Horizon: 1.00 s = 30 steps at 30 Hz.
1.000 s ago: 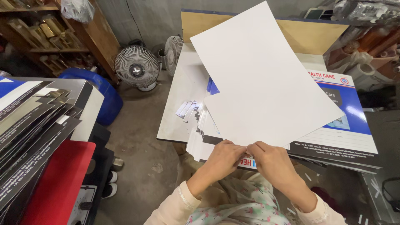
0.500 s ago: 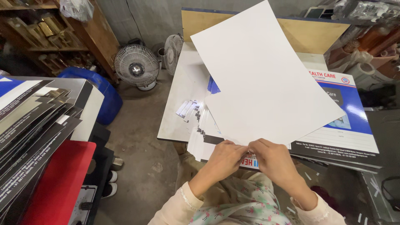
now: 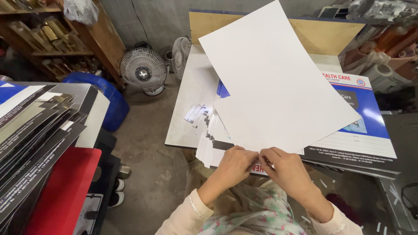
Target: The person sits on the floor and assembles brochures by inserting a white folded sheet into a printed cover. They pick up a cover from a stack on the left, place it on a table, insert the white sheet, and then move the completed brochure to a stack on the right.
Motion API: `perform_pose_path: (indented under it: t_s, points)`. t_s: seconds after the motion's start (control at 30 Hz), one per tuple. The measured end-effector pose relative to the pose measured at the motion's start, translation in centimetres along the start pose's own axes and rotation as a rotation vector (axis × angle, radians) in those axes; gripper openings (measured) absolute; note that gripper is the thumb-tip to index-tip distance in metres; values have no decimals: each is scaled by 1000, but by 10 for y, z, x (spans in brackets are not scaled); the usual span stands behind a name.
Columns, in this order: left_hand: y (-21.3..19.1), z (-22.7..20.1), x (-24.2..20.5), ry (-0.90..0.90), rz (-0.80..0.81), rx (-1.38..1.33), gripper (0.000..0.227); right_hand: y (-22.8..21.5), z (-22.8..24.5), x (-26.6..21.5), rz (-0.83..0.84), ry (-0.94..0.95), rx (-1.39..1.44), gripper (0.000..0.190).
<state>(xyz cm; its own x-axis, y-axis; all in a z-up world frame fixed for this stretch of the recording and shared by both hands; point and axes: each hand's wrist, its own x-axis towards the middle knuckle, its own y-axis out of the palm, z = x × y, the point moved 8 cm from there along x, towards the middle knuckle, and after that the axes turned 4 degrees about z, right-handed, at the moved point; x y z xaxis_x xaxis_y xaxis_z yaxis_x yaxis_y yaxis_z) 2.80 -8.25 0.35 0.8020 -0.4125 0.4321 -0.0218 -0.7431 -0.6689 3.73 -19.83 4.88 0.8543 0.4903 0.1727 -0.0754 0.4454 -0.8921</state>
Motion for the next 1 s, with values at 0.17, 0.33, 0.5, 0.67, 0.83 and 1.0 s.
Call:
perform_pose_path:
  t_s: [0.17,0.33,0.5,0.67,0.83,1.0]
  points:
    - [2,3,-3,7,-14,42,14,4,-8,-1,-71,-33,-27,16]
    - [-5,-2,-3,57,-115,-2,14,-28,-102,-67,-311,373,77,27]
    - [-3,-5,-1,59,-105,38,12,-94,-141,-186,-612,619,-484,25]
    - [6,-18,12,7,-55,121,13,-37,-75,-152,-656,246,-143,15]
    - [-1,-42,12,-10,-71,157,5,6,-25,-91,-657,135,-65,17]
    - [12,-51,19,-61,76,240,11,-4,-26,-75,-654,71,-66,10]
